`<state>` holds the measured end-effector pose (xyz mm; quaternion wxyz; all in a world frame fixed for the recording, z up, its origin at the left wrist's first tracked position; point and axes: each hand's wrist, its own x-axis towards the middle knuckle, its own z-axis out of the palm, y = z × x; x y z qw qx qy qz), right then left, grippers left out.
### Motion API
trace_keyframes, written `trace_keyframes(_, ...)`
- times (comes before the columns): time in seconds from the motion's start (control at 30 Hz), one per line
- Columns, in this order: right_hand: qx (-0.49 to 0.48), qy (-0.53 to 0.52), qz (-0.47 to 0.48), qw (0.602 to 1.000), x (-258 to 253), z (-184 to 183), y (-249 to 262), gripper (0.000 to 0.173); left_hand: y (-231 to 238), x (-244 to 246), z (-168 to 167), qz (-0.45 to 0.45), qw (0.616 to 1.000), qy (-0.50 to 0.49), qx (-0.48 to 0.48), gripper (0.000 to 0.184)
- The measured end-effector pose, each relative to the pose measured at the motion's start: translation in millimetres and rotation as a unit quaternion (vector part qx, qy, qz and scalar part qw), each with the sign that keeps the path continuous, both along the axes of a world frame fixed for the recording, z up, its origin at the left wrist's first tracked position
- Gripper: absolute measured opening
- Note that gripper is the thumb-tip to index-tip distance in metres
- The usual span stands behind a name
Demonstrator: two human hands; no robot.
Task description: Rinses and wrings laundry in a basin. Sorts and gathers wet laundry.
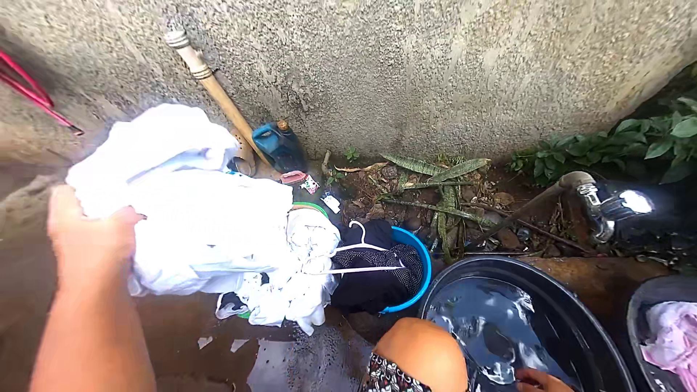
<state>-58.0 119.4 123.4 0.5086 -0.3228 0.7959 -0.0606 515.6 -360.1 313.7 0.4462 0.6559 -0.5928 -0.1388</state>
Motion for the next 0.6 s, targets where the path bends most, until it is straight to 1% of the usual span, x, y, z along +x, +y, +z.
trace_keyframes(0.03,-0.016,-0.006,0.002,1.0,-0.9,-4.4,1.2,0.038,18.5,-22.3,43.6,-0.005,0.999,0.038,0.009,0.073)
trace_keyframes(0.07,-0.031,-0.012,0.001,0.999,-1.7,-9.3,1.9,0.037,35.2,-39.4,79.5,-0.018,0.998,0.055,-0.006,0.066)
trace_keyframes(0.1,-0.04,-0.019,-0.005,0.999,-1.6,-11.8,1.4,0.036,46.1,-49.0,104.2,-0.03,0.997,0.061,-0.045,0.052)
trace_keyframes(0.13,-0.047,-0.024,-0.012,0.999,-1.7,-12.8,0.5,0.036,47.9,-52.8,120.0,-0.044,0.993,0.057,-0.096,0.028)
trace_keyframes(0.17,-0.057,-0.026,-0.02,0.998,-1.9,-13.0,0.1,0.035,46.6,-52.7,133.3,-0.082,0.984,0.078,-0.134,0.016)
trace_keyframes(0.2,-0.069,-0.029,-0.03,0.997,-1.6,-11.1,-0.4,0.036,42.5,-53.4,145.9,-0.107,0.976,0.1,-0.16,0.012)
trace_keyframes(0.23,-0.084,-0.031,-0.04,0.995,-2.2,-7.3,-0.8,0.036,36.7,-57.1,158.1,-0.115,0.973,0.111,-0.167,0.013)
trace_keyframes(0.27,-0.106,-0.035,-0.055,0.992,-3.0,-1.6,-0.7,0.037,31.6,-61.2,168.9,-0.148,0.968,0.111,-0.168,0.017)
trace_keyframes(0.3,-0.135,-0.044,-0.078,0.987,-3.5,5.1,0.1,0.036,26.3,-67.9,176.0,-0.213,0.954,0.105,-0.182,0.021)
trace_keyframes(0.33,-0.165,-0.058,-0.11,0.979,-3.8,12.6,1.4,0.036,19.9,-81.7,179.0,-0.301,0.922,0.107,-0.218,0.019)
trace_keyframes(0.37,-0.195,-0.075,-0.144,0.967,-4.8,21.0,3.6,0.035,15.8,-107.5,178.4,-0.406,0.863,0.133,-0.269,0.016)
trace_keyframes(0.4,-0.227,-0.093,-0.178,0.953,-7.0,30.9,6.3,0.035,23.8,-147.2,175.8,-0.508,0.789,0.16,-0.307,0.013)
trace_keyframes(0.43,-0.265,-0.108,-0.211,0.935,-10.2,41.3,9.4,0.035,61.1,-197.7,174.0,-0.551,0.753,0.213,-0.291,0.013)
trace_keyframes(0.47,-0.308,-0.119,-0.246,0.911,-15.1,49.4,13.8,0.035,149.1,-252.4,190.4,-0.421,0.862,0.26,-0.105,0.021)
trace_keyframes(0.5,-0.349,-0.129,-0.288,0.882,-22.0,55.2,20.1,0.035,191.0,-289.0,174.3,-0.449,0.853,0.262,-0.053,0.041)
trace_keyframes(0.53,-0.384,-0.135,-0.337,0.849,-29.3,60.9,28.6,0.034,207.9,-317.5,142.7,-0.535,0.803,0.259,-0.043,0.061)
trace_keyframes(0.57,-0.414,-0.136,-0.397,0.808,-34.5,66.5,38.7,0.032,218.1,-344.7,108.0,-0.608,0.752,0.252,-0.039,0.074)
trace_keyframes(0.6,-0.444,-0.14,-0.461,0.755,-39.0,68.9,51.1,0.029,229.0,-370.2,73.8,-0.653,0.719,0.237,-0.026,0.077)
